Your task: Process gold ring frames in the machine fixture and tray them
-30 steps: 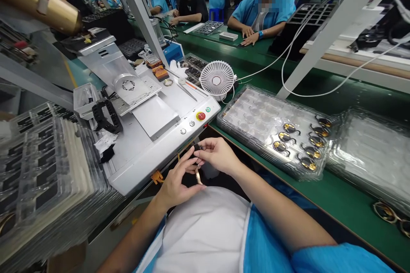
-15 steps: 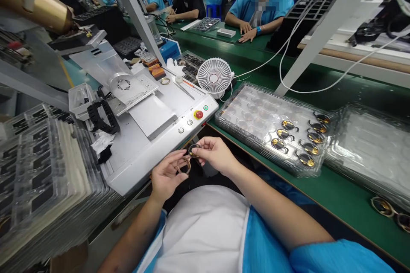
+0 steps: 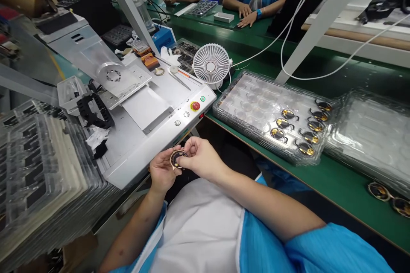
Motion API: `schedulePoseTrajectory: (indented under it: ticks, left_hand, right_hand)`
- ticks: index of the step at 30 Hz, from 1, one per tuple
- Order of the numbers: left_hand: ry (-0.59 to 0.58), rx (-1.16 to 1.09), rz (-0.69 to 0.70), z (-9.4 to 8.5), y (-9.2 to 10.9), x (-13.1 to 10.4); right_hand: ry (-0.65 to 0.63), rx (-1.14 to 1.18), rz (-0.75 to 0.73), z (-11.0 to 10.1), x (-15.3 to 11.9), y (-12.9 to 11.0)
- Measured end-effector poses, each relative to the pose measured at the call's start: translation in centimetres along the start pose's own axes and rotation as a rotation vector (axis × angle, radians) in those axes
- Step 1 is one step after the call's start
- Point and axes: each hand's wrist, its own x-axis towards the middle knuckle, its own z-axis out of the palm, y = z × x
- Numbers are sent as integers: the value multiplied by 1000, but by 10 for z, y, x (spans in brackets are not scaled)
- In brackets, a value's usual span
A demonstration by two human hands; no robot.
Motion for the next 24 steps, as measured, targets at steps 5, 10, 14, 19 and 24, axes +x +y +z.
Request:
schedulePoseTrajectory:
  ticks: [5, 10, 14, 19, 24]
  left_hand:
    - [-11, 9, 20, -1, 0, -1]
    - [10, 40, 15, -3, -1, -3]
    - [-2, 44, 23, -3, -2, -4]
    - [20, 43, 26, -2, -3, -4]
    - [80, 45, 33, -1, -7, -6]
  right_hand:
    - [-4, -61, -23, 3, 0, -2]
    - [-31, -50, -13, 4, 2, -2]
    - [-36, -41, -9, 3, 1, -3]
    - [-49, -8, 1, 3, 2, -3]
    - [-64, 24, -10, 3, 8, 3]
